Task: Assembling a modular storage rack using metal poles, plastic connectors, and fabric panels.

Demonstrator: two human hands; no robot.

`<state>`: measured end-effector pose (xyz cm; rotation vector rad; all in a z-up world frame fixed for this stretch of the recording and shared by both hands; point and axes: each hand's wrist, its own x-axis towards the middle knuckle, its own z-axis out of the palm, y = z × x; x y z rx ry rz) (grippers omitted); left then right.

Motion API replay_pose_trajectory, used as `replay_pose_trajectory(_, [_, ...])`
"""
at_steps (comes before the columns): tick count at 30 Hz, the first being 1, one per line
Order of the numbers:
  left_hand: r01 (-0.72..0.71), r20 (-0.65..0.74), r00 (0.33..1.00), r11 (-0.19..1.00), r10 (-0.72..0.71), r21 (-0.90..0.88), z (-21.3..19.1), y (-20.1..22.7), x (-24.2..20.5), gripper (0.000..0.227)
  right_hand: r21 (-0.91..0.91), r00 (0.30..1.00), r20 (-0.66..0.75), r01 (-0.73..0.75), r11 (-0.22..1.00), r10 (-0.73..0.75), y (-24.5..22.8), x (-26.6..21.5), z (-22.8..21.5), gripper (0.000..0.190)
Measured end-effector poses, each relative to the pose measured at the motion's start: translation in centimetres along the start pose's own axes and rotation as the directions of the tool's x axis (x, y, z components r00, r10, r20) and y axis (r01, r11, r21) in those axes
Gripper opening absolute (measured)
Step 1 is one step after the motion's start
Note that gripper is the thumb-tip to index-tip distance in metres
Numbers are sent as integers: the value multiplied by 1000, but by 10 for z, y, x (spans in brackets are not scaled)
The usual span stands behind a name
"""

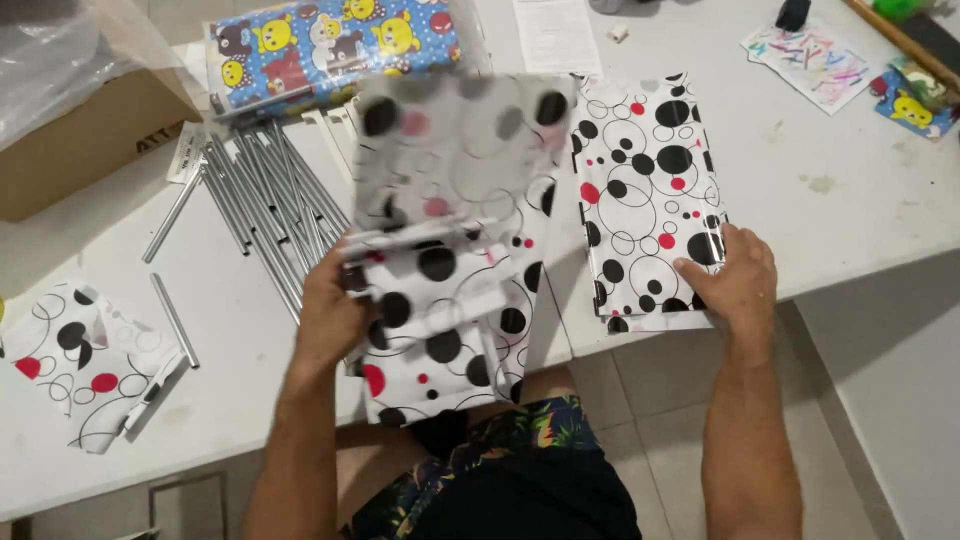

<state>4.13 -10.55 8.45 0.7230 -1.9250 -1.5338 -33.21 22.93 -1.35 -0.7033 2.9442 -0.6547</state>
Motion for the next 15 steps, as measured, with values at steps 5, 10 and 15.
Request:
replay_pose_trajectory(5, [70, -145, 984, 969, -106, -235, -28, -43, 0, 46, -2, 984, 155, 94, 996, -92, -38, -9, -14, 97])
replay_pose_trajectory(10, [-71, -21, 997, 990, 69, -118, 22, -39, 23, 41, -51, 969, 139, 215, 975, -206, -61, -40, 32, 91])
replay_pose_trajectory(15, [-64, 73, 994, 983, 78, -170, 109, -47, 40, 49, 12, 969, 192, 155, 988, -155, -37, -45, 74, 80])
